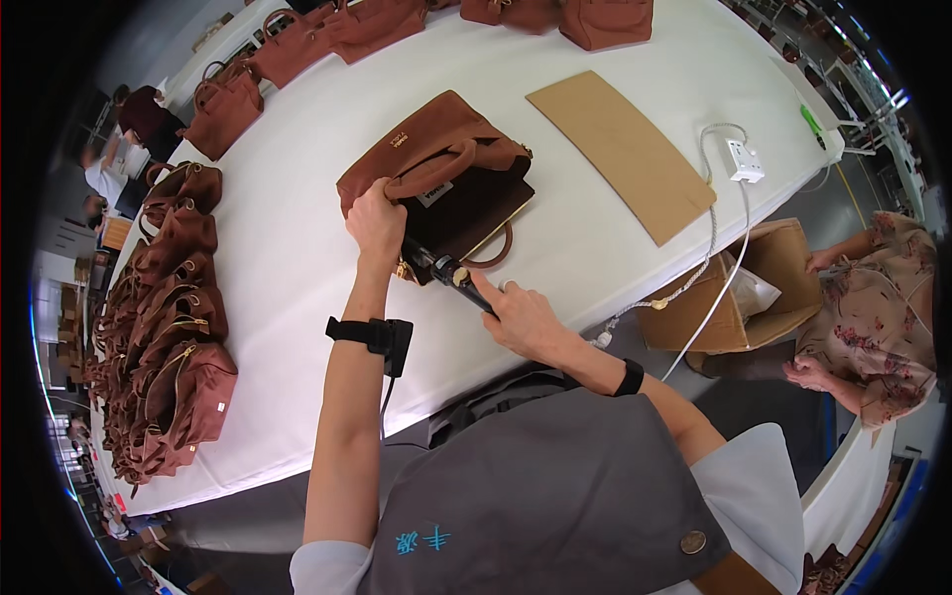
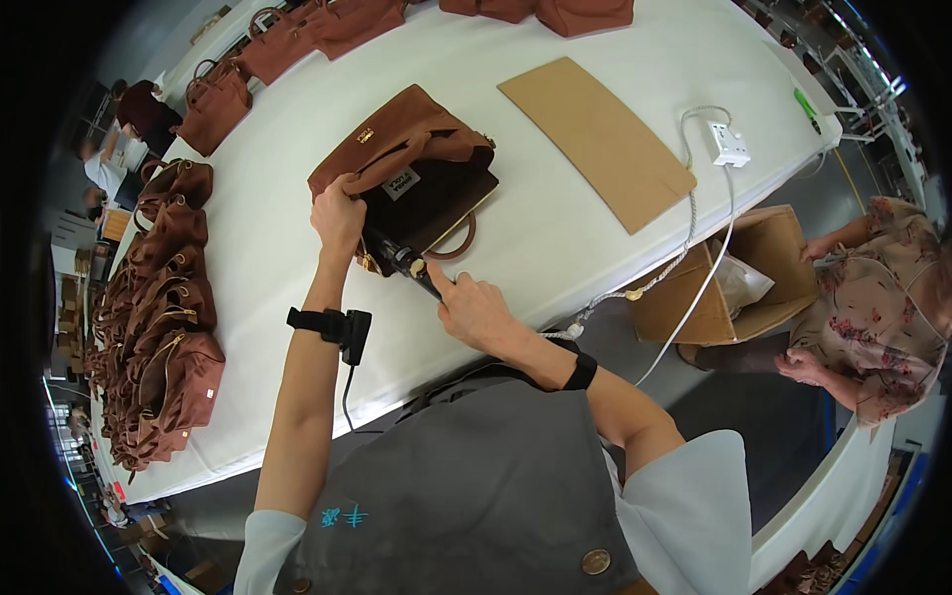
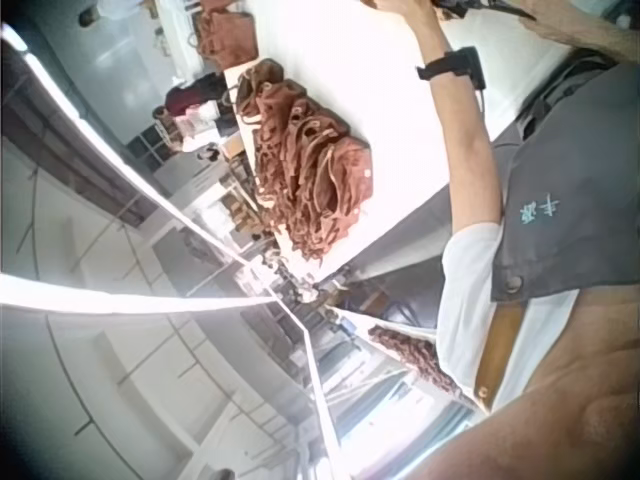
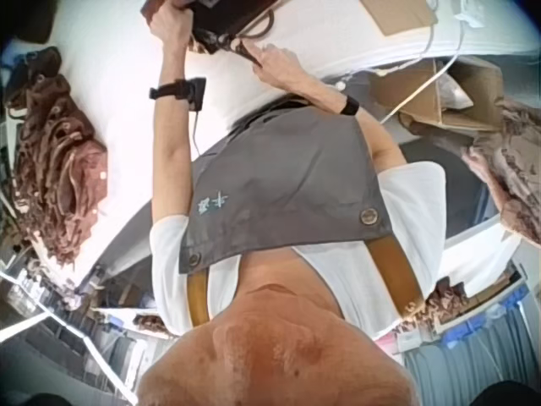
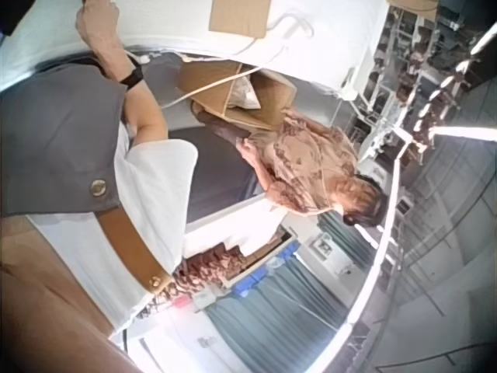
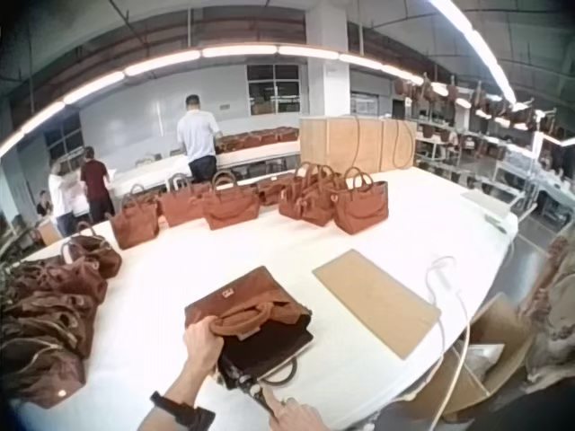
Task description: The person inspects a series of brown handbags on a white table in a factory setting. They pick up each bag, open the zipper, and use a handheld tool to check the interior lining and seams. After inspection, the bags are placed into a pile on the table.
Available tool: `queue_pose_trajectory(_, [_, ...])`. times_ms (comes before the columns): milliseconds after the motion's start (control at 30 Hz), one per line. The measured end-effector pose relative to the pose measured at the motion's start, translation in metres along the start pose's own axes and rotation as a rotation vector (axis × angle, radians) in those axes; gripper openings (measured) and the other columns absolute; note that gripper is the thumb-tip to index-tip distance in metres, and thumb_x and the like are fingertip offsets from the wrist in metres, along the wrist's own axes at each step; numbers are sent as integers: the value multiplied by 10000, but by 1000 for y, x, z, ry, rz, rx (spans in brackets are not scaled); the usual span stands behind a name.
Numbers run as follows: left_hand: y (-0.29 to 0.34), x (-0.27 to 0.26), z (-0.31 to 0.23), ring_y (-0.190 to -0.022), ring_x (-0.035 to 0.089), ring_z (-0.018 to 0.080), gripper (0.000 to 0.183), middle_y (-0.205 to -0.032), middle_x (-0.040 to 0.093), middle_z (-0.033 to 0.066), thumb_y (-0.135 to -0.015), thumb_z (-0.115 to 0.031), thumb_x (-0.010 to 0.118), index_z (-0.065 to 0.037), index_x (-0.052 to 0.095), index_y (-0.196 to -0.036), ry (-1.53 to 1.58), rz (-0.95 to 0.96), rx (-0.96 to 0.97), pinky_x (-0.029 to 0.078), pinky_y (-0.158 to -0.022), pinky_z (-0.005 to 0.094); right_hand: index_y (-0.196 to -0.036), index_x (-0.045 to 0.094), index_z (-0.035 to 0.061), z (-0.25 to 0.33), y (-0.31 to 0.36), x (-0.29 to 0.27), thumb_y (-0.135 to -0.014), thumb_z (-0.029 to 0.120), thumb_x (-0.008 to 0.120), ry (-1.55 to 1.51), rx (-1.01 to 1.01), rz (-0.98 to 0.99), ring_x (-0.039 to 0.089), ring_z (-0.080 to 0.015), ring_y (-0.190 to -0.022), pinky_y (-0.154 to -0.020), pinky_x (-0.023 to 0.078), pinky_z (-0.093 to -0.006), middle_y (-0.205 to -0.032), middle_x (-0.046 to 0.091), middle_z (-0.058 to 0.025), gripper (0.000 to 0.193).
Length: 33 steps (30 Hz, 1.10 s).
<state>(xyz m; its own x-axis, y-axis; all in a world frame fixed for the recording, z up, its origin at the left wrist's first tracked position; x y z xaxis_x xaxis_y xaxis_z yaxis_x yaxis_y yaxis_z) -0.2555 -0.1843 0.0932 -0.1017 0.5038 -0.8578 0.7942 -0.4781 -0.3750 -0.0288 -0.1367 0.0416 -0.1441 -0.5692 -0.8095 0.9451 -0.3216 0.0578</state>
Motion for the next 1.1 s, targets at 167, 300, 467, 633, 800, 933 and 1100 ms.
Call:
queue_pose_trajectory(167, [1,-5,-1,-750,641,343,298,-792,671,134,-751,-57,561,-163,667,-1008,15,15,-16,492,-655,440,-1375,307,90,-50,-2,-38,-802,150,560,63,115,-199,592,-433,-659,-624,480,-506,-779,565,-253,630])
queue_pose_trajectory(300, [3,-2,1,-748,640,344,286,-785,668,137,-750,-53,559,-158,671,-991,5,33,-35,492,-657,440,-1374,310,94,-67,0,-48,-804,153,559,72,206,-237,594,-436,-674,-632,483,-503,-785,565,-254,624])
queue_pose_trajectory(467, [-1,-2,-9,-754,639,347,291,-784,667,141,-746,-53,555,-158,676,-988,8,32,-28,496,-673,439,-1361,351,79,-35,3,-25,-805,167,562,-60,75,-86,595,-429,-689,-638,479,-499,-795,572,-255,601])
queue_pose_trajectory(633, [-13,-6,-3,-781,640,346,317,-798,669,147,-726,-44,543,-152,690,-985,20,52,-53,501,-692,433,-1264,496,23,-43,5,-55,-782,150,635,-712,113,172,557,-202,-507,-439,418,-329,-703,602,-140,517])
queue_pose_trajectory(800, [-35,-36,39,-821,639,365,283,-849,667,193,-704,-77,558,-91,702,-947,65,50,-268,504,-745,435,-1214,468,36,-117,26,-138,-709,50,718,-1053,257,83,471,-76,-404,-335,324,-211,-629,534,-32,564])
queue_pose_trajectory(933, [-59,-47,77,-866,632,386,306,-881,652,244,-695,-125,584,-46,691,-971,195,65,-339,504,-776,431,-1007,553,40,-226,13,-187,-737,86,656,-1008,397,-405,509,-92,-463,-397,404,-209,-639,544,-29,293])
queue_pose_trajectory(1100, [-52,-55,145,-688,650,233,339,-822,665,148,-654,68,632,76,650,-992,814,166,-585,517,-633,324,-1020,602,43,-338,-17,-176,-749,213,643,-727,620,-443,555,-137,-610,-557,461,-257,-679,571,-60,322])
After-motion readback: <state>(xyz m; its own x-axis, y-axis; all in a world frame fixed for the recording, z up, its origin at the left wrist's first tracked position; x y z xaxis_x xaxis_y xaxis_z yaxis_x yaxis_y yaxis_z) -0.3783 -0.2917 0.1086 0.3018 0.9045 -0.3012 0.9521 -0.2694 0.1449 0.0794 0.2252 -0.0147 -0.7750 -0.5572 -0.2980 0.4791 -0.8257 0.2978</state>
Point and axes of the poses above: each hand's wrist, its own y-axis away from the middle knuckle, its own x-axis out of the palm, z = x × y, the point moved 9 cm from there along -y, towards the middle knuckle
